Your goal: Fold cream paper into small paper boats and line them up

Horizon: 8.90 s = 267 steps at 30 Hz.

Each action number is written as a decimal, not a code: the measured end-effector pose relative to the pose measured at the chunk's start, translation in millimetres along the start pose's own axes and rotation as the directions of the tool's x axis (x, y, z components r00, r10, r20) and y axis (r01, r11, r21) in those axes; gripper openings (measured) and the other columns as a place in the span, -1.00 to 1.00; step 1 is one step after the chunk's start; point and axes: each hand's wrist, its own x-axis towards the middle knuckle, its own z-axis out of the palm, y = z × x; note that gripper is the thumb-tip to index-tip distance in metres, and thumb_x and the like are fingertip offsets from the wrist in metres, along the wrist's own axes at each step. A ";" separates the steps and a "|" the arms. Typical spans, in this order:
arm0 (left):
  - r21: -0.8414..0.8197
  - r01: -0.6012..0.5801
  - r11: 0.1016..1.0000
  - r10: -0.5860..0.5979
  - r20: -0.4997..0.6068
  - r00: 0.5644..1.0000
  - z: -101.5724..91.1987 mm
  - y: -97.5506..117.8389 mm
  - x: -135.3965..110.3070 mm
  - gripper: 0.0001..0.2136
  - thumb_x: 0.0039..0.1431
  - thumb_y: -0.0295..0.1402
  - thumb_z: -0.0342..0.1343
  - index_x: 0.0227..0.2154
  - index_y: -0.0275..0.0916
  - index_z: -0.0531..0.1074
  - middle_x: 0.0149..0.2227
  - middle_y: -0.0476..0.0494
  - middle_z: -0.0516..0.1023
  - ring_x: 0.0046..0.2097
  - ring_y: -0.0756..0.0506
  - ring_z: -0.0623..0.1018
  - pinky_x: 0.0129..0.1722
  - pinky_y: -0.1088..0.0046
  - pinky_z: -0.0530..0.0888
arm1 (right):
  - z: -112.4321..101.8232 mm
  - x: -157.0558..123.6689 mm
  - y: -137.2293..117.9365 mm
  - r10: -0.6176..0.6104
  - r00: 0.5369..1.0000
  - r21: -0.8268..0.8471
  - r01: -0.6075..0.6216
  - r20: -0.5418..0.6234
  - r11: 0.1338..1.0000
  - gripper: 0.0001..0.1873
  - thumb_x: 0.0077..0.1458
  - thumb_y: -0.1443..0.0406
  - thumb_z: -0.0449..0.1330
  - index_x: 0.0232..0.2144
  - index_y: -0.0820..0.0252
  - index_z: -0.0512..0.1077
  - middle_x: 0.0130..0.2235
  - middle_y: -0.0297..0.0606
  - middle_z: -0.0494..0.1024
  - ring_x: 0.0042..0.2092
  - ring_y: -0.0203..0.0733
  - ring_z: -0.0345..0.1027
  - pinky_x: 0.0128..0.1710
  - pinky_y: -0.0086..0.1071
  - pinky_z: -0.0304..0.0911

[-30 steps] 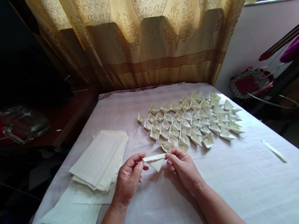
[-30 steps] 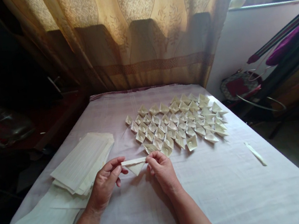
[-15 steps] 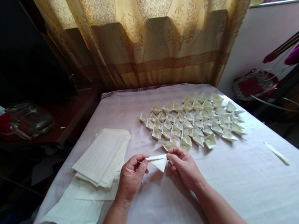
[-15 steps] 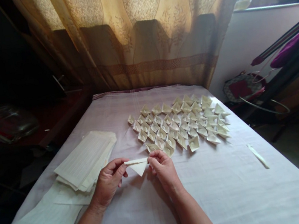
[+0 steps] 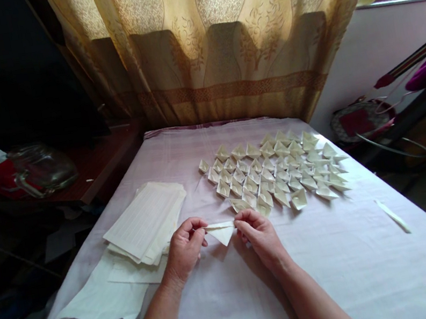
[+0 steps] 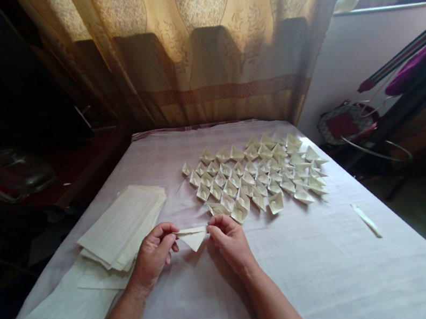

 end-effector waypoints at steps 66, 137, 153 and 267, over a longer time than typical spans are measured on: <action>-0.067 0.161 0.985 -0.144 0.199 0.969 -17.1 13.5 -1.4 -0.82 -0.19 -0.27 0.17 -0.48 -0.23 0.40 -0.66 0.13 0.34 -0.69 0.16 0.06 -0.68 0.63 -0.10 | -10.6 -4.9 -5.6 0.034 0.979 -0.078 -0.019 0.200 0.997 -0.75 -0.20 0.14 0.36 -0.50 0.19 0.50 -0.64 -0.47 0.31 -0.58 -0.41 0.05 -0.57 -0.51 -0.05; 0.296 -0.066 0.953 0.067 0.008 0.998 -5.5 -18.3 -44.2 -0.74 -0.10 -0.12 0.17 -0.52 -0.23 0.47 -0.62 0.05 0.39 -0.55 0.02 0.34 -0.55 0.56 0.24 | -29.2 -66.1 21.4 -0.295 0.951 -0.480 0.301 0.089 0.824 -0.79 0.05 0.16 0.17 -0.42 0.13 0.54 -0.39 -0.23 0.59 -0.35 -0.16 0.44 -0.30 -0.36 0.32; 0.598 -0.080 0.798 0.114 -0.020 0.993 -1.8 -19.8 -42.7 -0.92 -0.06 -0.46 0.17 -0.45 -0.19 0.42 -0.47 0.05 0.52 -0.39 -0.02 0.51 -0.36 0.55 0.37 | -20.1 -73.4 11.2 -0.285 0.953 -0.895 0.216 0.106 0.390 -0.91 0.05 0.32 0.15 -0.46 0.11 0.46 -0.42 -0.35 0.53 -0.35 -0.24 0.35 -0.35 -0.43 0.08; 0.856 -0.481 -0.190 0.327 0.517 0.791 -3.1 -20.0 -57.5 -0.80 0.33 -0.43 -0.06 -0.30 -0.23 0.48 -0.33 -0.17 0.53 -0.34 -0.10 0.54 -0.46 0.45 0.28 | -0.5 -76.5 13.3 -0.367 0.925 -0.944 0.203 0.099 0.258 -0.85 0.13 0.19 0.24 -0.26 0.06 0.54 -0.23 -0.29 0.57 -0.23 -0.22 0.44 -0.31 -0.43 0.14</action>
